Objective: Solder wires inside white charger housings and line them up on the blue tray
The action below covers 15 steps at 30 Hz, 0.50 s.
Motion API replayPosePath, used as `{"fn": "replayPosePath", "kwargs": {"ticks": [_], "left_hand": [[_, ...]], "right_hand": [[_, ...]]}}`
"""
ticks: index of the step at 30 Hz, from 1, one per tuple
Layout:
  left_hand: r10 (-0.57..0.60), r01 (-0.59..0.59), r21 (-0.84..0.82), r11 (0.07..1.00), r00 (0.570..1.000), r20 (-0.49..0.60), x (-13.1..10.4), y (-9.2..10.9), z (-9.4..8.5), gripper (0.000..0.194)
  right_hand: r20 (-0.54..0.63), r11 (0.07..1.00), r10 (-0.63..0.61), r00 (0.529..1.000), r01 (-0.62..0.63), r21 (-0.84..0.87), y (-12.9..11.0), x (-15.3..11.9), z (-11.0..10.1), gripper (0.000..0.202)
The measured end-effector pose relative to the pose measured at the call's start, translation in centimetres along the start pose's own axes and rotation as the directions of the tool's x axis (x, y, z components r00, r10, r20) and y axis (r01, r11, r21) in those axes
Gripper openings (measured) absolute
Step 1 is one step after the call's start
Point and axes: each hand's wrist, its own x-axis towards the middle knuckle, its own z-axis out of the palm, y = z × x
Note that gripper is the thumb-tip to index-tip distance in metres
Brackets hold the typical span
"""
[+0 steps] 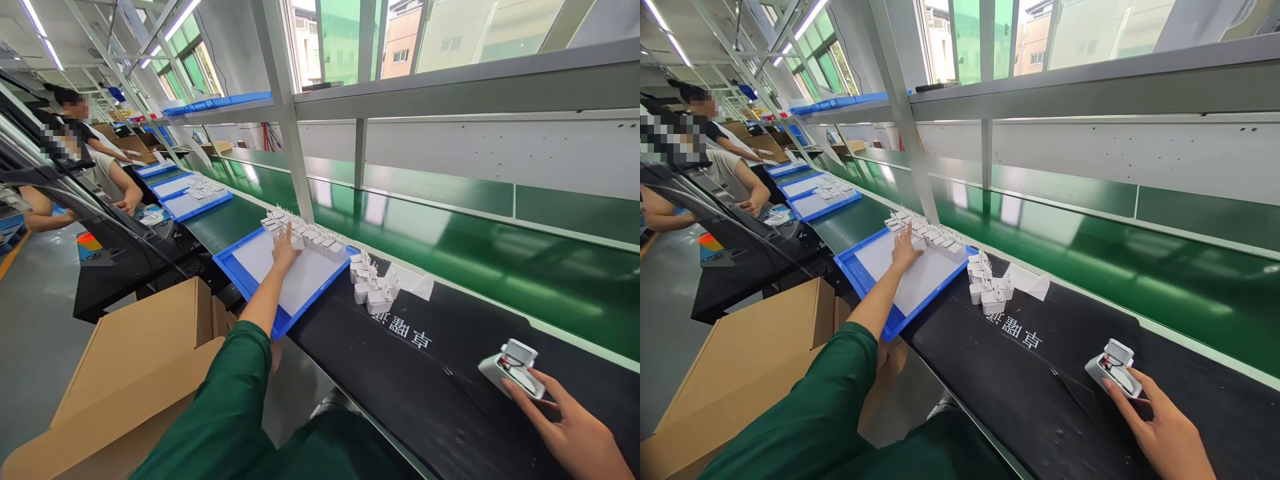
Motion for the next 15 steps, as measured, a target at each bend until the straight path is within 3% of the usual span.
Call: {"fn": "replayPosePath", "kwargs": {"ticks": [4,8,11,15], "left_hand": [[-0.157,0.158,0.016,0.987,0.984,-0.079,1.0,-1.0,0.0,0.111],[-0.378,0.378,0.017,0.926,0.926,0.010,1.3,-1.3,1.2,0.106],[-0.381,0.380,0.034,0.925,0.921,0.082,1.5,-1.1,1.3,0.092],[-0.299,0.301,0.011,0.954,0.945,0.129,1.8,-0.4,-1.0,0.091]], "right_hand": [[-0.023,0.999,-0.035,0.999,0.035,0.011,0.1,-0.1,0.1,0.039],[-0.046,0.988,-0.152,0.987,0.151,-0.011,1.1,0.1,0.5,0.042],[-0.025,0.981,-0.194,0.981,0.193,-0.014,1.7,0.2,0.8,0.053],[-0.030,0.973,-0.229,0.973,0.228,-0.035,1.8,0.1,0.9,0.063]]}}
